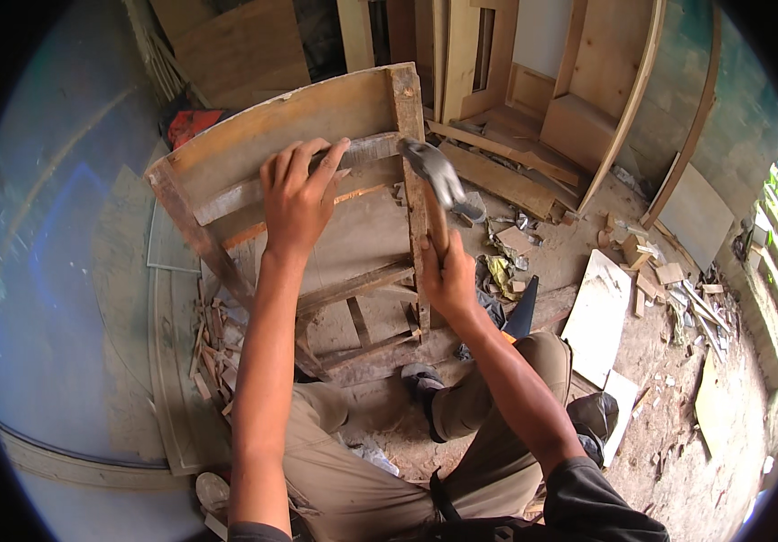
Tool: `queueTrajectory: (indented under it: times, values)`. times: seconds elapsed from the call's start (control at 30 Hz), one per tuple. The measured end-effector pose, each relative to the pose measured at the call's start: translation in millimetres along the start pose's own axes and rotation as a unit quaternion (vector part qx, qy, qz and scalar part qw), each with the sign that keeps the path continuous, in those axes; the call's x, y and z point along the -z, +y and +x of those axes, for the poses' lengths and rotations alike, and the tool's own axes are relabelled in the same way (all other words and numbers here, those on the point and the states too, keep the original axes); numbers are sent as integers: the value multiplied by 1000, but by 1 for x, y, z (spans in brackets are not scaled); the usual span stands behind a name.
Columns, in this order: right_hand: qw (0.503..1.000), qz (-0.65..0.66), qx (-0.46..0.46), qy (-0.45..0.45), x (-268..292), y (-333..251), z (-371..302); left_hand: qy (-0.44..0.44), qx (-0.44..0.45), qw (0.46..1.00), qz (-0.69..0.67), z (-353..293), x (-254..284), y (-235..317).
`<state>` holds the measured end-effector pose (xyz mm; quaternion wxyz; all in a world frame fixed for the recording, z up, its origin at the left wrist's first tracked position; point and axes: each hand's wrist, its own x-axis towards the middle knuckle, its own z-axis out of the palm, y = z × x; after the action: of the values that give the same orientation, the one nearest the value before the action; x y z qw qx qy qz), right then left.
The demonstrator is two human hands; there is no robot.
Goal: The person uses a hammer to remove a wooden slat from a chair frame. They then use a hand saw to cut the slat to size. Finally, they reattach the slat to the chair frame using the hammer.
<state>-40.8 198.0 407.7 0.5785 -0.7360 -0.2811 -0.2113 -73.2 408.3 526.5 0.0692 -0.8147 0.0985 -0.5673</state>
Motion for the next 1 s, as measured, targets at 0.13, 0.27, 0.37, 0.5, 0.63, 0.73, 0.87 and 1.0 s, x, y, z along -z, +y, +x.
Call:
queueTrajectory:
  times: [0.13,0.27,0.37,0.5,0.63,0.73,0.87,1.0]
  values:
    - [971,-41,233,38,10,2,0,9,-7,1000,7,1,-3,1]
    - [999,-34,-8,-34,-3,6,-3,9,-4,1000,4,0,-5,3]
    - [999,19,31,4,-3,3,-3,12,16,1000,-20,-1,-2,0]
    - [996,60,55,34,-3,-3,0,19,25,999,-27,-5,-4,2]
    - [999,-35,5,-8,-7,2,-2,38,52,998,-4,-9,-2,-3]
    - [999,15,36,8,-5,5,-3,44,58,997,-5,-13,1,-8]
    - [999,-16,-24,-35,-14,1,-2,51,61,997,-1,-18,0,-13]
    - [999,41,34,-5,-14,3,-12,66,66,996,-3,-19,-4,-13]
